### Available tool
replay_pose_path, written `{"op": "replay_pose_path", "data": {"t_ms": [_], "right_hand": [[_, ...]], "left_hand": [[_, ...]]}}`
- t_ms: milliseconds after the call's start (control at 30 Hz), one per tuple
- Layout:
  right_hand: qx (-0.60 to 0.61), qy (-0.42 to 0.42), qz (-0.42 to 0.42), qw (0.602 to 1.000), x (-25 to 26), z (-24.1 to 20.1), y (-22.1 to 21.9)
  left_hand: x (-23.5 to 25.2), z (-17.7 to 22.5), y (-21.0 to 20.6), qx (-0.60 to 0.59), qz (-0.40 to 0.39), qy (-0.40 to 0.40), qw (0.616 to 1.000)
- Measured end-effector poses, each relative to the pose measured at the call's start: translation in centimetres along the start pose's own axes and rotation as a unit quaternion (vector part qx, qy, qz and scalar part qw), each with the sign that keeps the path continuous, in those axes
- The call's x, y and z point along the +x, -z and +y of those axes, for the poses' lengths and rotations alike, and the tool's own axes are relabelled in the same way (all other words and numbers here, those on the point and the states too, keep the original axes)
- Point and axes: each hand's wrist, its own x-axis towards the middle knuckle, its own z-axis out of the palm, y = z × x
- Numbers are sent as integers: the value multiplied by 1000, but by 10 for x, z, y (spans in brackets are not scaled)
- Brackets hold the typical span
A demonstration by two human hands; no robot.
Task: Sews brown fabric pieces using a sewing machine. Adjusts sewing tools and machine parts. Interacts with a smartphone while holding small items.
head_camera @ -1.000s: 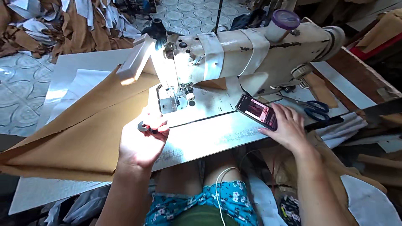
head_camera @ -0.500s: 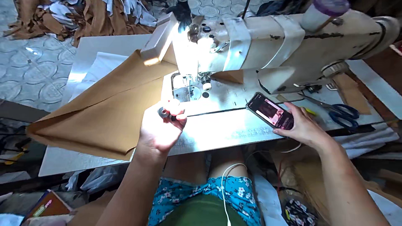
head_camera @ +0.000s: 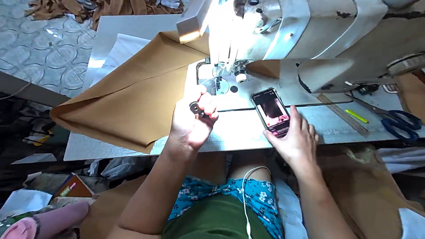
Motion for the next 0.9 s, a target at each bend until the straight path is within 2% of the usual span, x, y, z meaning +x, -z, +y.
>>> {"op": "replay_pose_path", "data": {"t_ms": [133,267,400,533,600,700,800,900], "right_hand": [[-3,-33,38,999,-14,-29,-17],[24,-38,29,999,-18,-26,-12],[96,22,-1,995,-28,-9,-3],[111,72,-66,989,-45,9,4],[117,82,-54,988,-49,13,2],[141,85,13,986,-51,14,-10],[144,89,57,984,-51,10,-18],[130,84,56,986,-50,5,-19]], "left_hand": [[4,-1,0,-12,14,6,1000],[4,0,1,-2,22,1,1000],[11,3,-1,-17,71,7,997],[11,4,0,-27,62,11,998],[11,7,-1,-18,57,11,998],[9,12,2,15,38,4,999],[5,16,15,65,-17,-11,998],[8,21,20,71,14,-13,997]]}}
